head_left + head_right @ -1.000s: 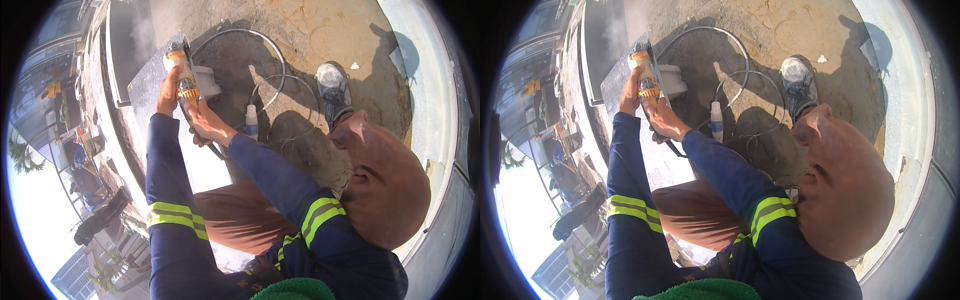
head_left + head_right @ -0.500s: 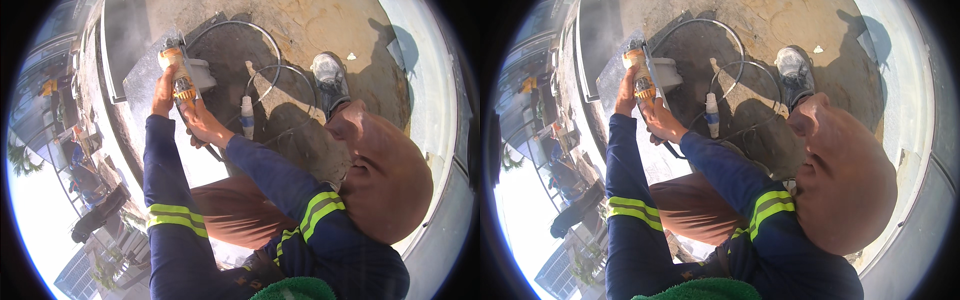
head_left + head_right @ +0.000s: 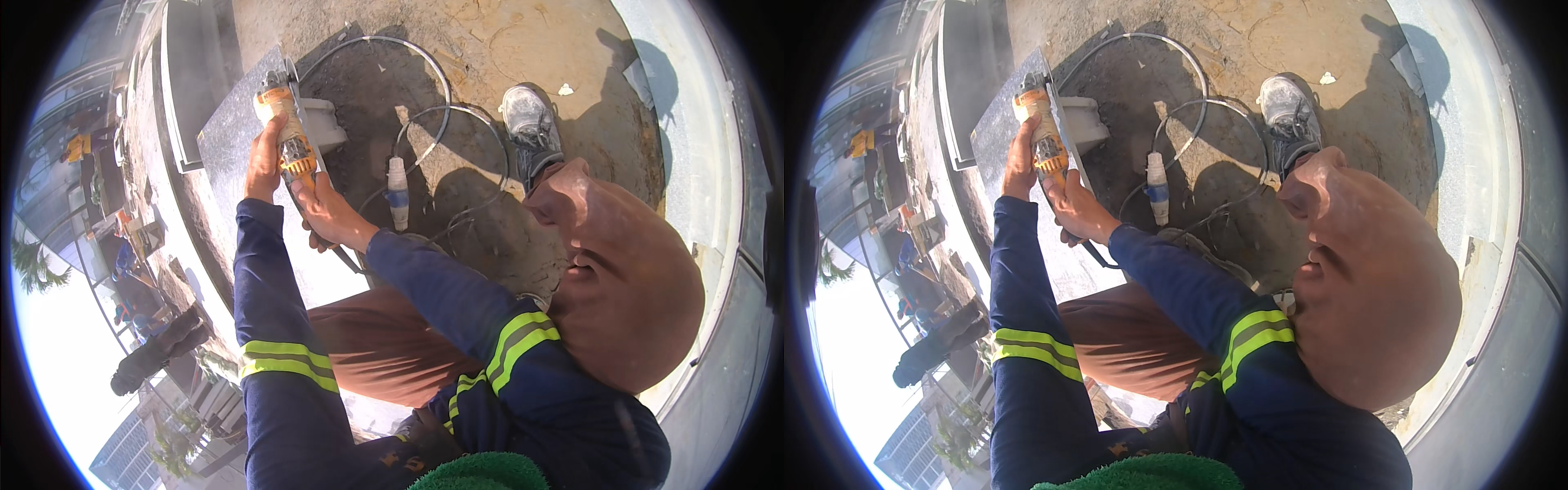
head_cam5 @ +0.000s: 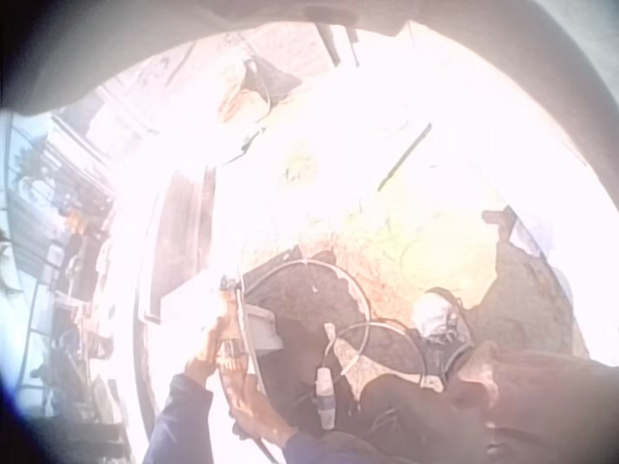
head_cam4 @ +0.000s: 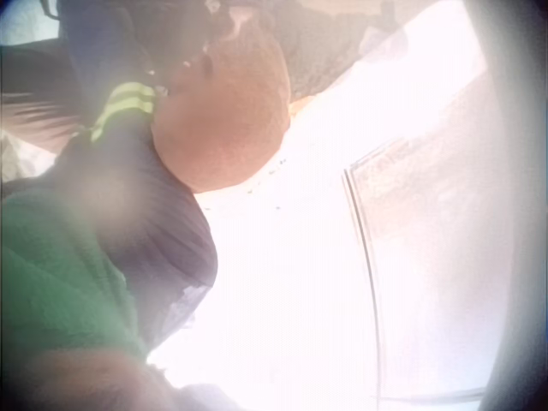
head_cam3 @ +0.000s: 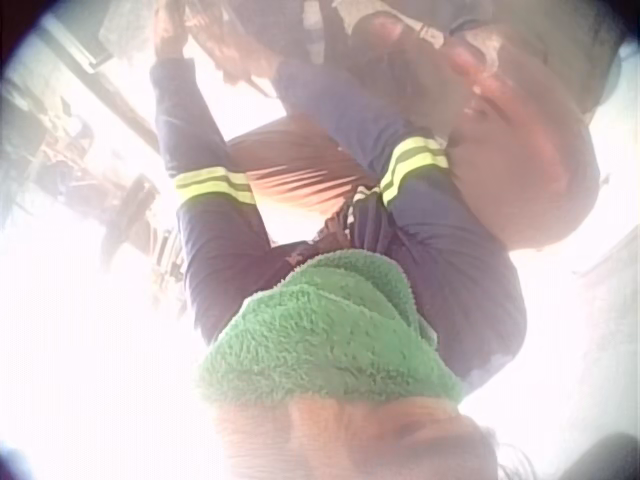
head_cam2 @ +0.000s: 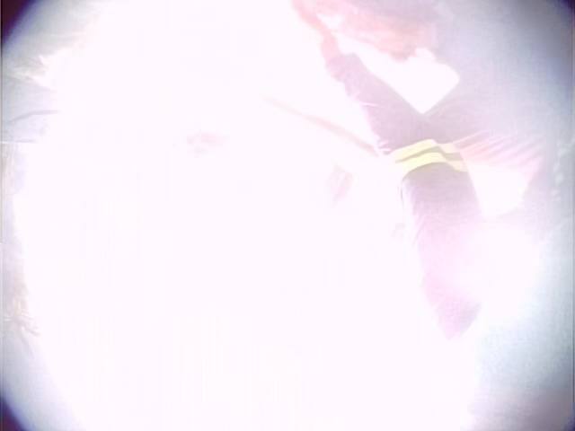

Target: The person uses an angle grinder to cut a large rectangular stone slab. They hold the tool with both hands and guide it along the slab's surface, creating a cut line while dust is generated.

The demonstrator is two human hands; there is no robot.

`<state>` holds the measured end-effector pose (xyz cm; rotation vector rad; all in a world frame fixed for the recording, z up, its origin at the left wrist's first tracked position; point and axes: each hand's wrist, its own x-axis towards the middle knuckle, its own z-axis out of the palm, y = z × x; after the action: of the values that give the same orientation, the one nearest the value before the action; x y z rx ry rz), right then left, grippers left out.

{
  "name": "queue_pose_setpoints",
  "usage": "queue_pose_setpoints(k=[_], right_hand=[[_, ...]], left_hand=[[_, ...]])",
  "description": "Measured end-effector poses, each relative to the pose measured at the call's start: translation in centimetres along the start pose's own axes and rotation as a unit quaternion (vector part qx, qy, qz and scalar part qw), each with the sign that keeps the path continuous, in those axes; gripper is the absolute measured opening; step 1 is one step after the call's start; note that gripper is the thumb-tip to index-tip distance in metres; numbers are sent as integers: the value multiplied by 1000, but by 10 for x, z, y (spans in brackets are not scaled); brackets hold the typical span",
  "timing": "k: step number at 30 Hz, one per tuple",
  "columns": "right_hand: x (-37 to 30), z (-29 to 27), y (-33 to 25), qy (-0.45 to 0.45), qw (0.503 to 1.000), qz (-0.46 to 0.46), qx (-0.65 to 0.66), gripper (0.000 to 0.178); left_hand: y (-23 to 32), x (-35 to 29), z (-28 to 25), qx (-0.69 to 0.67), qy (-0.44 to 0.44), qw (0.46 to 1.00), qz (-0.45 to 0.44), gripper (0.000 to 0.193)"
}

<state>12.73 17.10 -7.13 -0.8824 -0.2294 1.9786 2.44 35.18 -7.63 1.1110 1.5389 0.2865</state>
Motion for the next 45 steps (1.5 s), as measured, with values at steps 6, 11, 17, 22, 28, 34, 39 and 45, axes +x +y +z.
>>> queue_pose_setpoints(k=[6,11,17,22,28,34,39,45], right_hand=[[-1,0,-2,2,1000,3,3,59],[-1,-1,-2,1,1000,0,7,59],[-3,1,-4,2,1000,-7,6,61],[-4,3,1,5,1000,-19,14,59],[4,2,11,24,999,-32,-3,60],[9,3,16,27,997,-67,-27,57],[13,1,17,20,997,-60,-35,61],[8,-2,7,-7,1000,-14,-11,66]], left_hand=[[2,-3,4,1,6,1000,-5,69],[4,-5,7,3,15,1000,-8,69],[3,-5,4,5,2,1000,-12,68],[0,-4,2,7,7,1000,-18,67],[4,-11,10,11,10,1000,-13,67],[-3,-5,1,-4,12,1000,-9,67],[-3,0,1,5,12,1000,1,71],[-11,10,-8,-3,8,1000,10,73]])
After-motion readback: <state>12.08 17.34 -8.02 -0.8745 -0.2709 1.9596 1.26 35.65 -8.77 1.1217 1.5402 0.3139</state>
